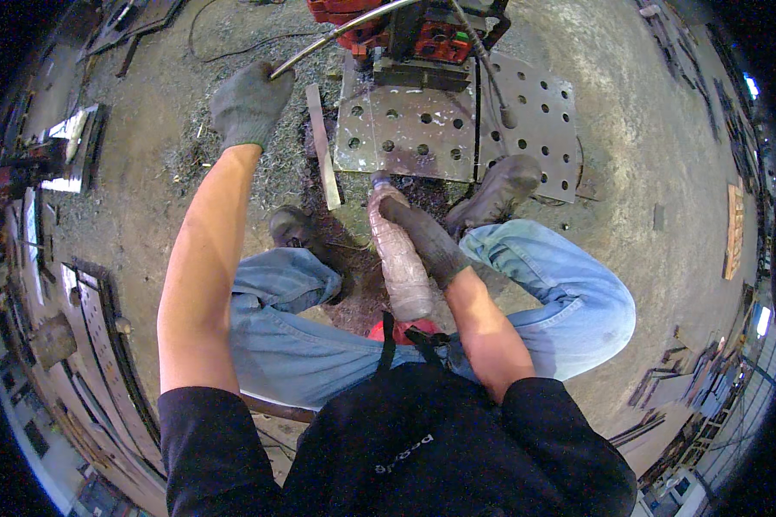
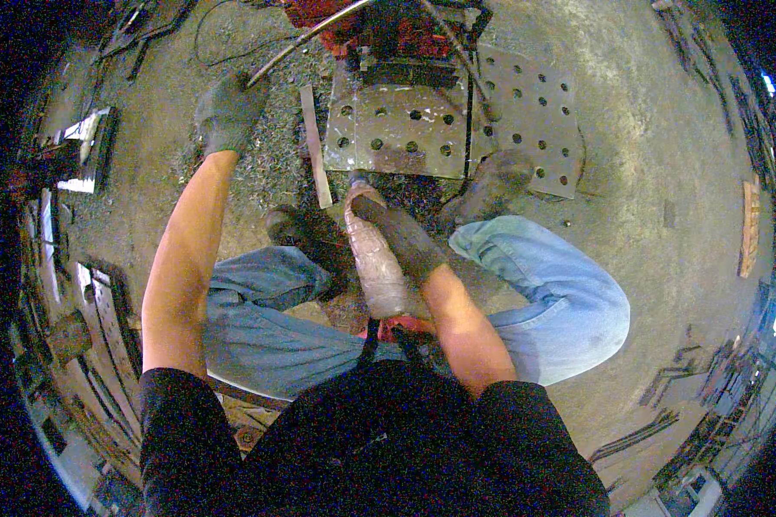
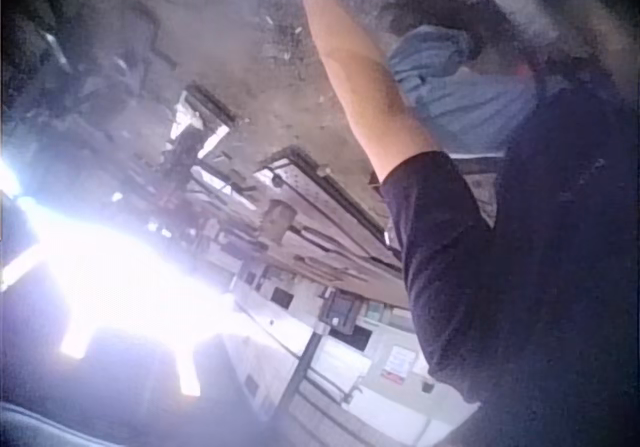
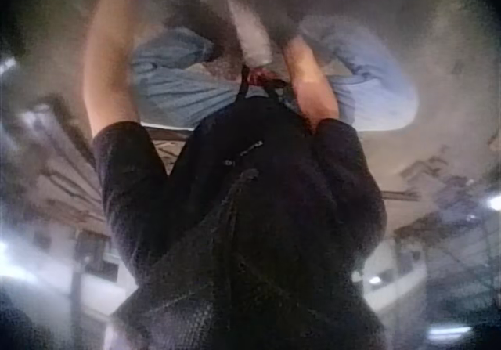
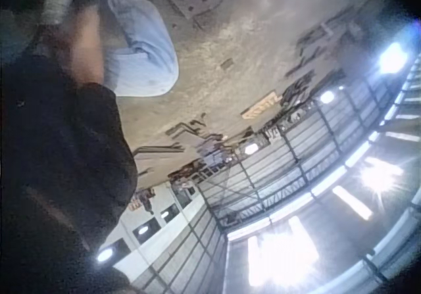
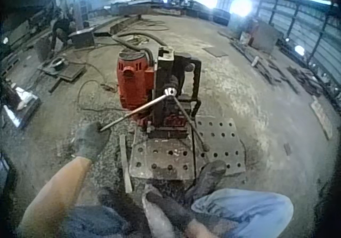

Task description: The person operates a red drill press to drill holes into a perforated metal plate. They adjust the machine's handle, position the metal plate, and apply a liquid from a plastic bottle to the drilling area during the process.

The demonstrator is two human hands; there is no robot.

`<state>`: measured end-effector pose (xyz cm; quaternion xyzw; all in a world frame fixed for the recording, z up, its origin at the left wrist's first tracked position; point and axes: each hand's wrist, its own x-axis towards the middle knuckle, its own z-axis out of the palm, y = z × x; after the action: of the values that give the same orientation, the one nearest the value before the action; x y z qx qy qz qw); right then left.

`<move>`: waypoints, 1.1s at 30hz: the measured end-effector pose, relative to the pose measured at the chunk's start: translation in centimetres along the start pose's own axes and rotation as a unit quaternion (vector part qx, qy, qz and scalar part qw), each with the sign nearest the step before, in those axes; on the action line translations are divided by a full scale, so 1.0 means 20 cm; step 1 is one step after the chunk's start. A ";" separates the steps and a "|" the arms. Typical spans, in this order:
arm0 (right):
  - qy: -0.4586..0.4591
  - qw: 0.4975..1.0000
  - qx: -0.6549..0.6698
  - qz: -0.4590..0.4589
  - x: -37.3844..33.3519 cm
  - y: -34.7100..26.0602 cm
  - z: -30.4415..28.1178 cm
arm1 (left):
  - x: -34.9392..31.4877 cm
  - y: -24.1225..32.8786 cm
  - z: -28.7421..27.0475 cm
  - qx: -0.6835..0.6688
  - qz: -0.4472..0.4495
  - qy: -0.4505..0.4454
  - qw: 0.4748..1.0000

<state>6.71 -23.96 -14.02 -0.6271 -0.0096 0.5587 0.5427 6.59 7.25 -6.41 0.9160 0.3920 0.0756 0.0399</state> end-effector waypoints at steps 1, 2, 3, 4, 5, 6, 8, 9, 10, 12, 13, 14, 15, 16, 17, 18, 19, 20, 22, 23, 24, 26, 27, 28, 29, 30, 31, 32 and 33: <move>-0.007 1.000 0.005 0.001 -0.05 -0.07 0.02 | 0.00 0.00 0.00 -0.001 -0.001 -0.002 1.000; -0.014 1.000 0.010 0.001 -0.08 -0.10 0.03 | 0.00 0.00 0.00 -0.002 -0.003 -0.004 1.000; -0.007 1.000 0.001 0.014 -0.06 -0.08 0.02 | 0.00 0.01 0.00 -0.004 -0.004 -0.005 1.000; 0.000 1.000 -0.008 0.027 -0.02 -0.03 0.00 | 0.00 0.01 0.00 0.002 0.001 -0.008 1.000; 0.007 0.999 -0.016 0.039 0.01 0.00 -0.02 | 0.01 0.01 0.01 0.009 0.005 -0.010 1.000; 0.011 0.999 -0.010 0.033 -0.02 -0.02 0.01 | 0.02 0.00 0.02 0.017 0.007 -0.014 1.000; 0.020 1.000 -0.004 0.024 -0.09 -0.11 0.06 | 0.01 0.01 0.01 0.007 0.001 -0.024 1.000; 0.023 1.000 -0.005 0.020 -0.11 -0.13 0.07 | 0.01 0.01 0.00 0.001 -0.001 -0.027 1.000; 0.021 0.999 -0.014 0.020 -0.11 -0.14 0.07 | 0.01 0.01 0.01 0.001 -0.001 -0.020 1.000; 0.014 0.999 -0.030 -0.002 -0.10 -0.13 0.05 | 0.02 0.00 0.02 0.001 0.000 -0.007 1.000; 0.008 0.999 -0.038 -0.024 -0.07 -0.10 0.03 | 0.02 0.00 0.02 0.002 0.002 -0.008 1.000; 0.002 0.998 -0.045 -0.046 -0.05 -0.08 0.02 | 0.02 0.00 0.03 0.002 0.003 -0.009 1.000; 0.003 0.998 -0.041 -0.039 -0.04 -0.06 0.01 | 0.02 0.00 0.04 0.003 0.003 -0.011 1.000; 0.005 0.999 -0.038 -0.032 -0.04 -0.06 0.01 | 0.02 0.00 0.04 -0.002 0.003 -0.007 1.000; 0.007 0.999 -0.035 -0.025 -0.03 -0.05 0.01 | 0.02 0.00 0.05 -0.007 0.003 -0.003 1.000; 0.006 0.998 -0.052 -0.045 -0.04 -0.06 0.01 | 0.02 -0.01 0.05 -0.011 0.002 0.002 1.000; 0.006 0.996 -0.069 -0.064 -0.05 -0.07 0.01 | 0.02 -0.02 0.06 -0.013 0.004 0.007 1.000; 0.006 0.993 -0.085 -0.083 -0.06 -0.08 0.02 | 0.02 -0.02 0.07 -0.014 0.005 0.012 1.000; 0.007 0.998 -0.048 -0.040 -0.03 -0.05 0.00 | 0.02 0.00 0.05 -0.015 0.004 0.010 1.000; 0.008 0.999 -0.029 -0.018 -0.03 -0.03 0.00 | 0.01 0.01 0.04 -0.012 0.000 0.003 1.000; 0.002 1.000 -0.019 -0.017 -0.04 -0.06 0.02 | 0.01 0.01 0.03 -0.006 -0.006 -0.003 1.000; -0.006 1.000 0.002 -0.015 -0.10 -0.13 0.05 | 0.01 0.00 0.03 -0.007 -0.001 -0.002 1.000; -0.011 0.999 0.012 -0.030 -0.10 -0.13 0.05 | 0.01 0.00 0.03 -0.007 0.001 -0.001 1.000; -0.015 0.999 0.022 -0.045 -0.09 -0.12 0.05 | 0.01 0.00 0.03 -0.007 0.003 0.002 1.000; -0.015 0.998 0.018 -0.050 -0.09 -0.11 0.04 | 0.01 -0.01 0.04 -0.008 0.004 0.005 1.000; -0.015 0.998 0.014 -0.054 -0.08 -0.10 0.04 | 0.01 0.00 0.04 -0.008 0.005 0.006 1.000; -0.010 0.999 -0.004 -0.048 -0.07 -0.10 0.03 | 0.02 0.00 0.05 -0.003 0.003 0.004 1.000; -0.009 0.999 -0.010 -0.047 -0.07 -0.09 0.03 | 0.02 0.00 0.05 0.003 0.001 0.001 1.000; -0.008 0.999 -0.017 -0.047 -0.07 -0.09 0.02 | 0.02 0.00 0.05 0.008 -0.002 0.000 1.000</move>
<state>6.94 -23.76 -11.74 -0.6304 -0.0526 0.5375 0.5576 7.03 7.53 -7.43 0.9156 0.3943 0.0722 0.0331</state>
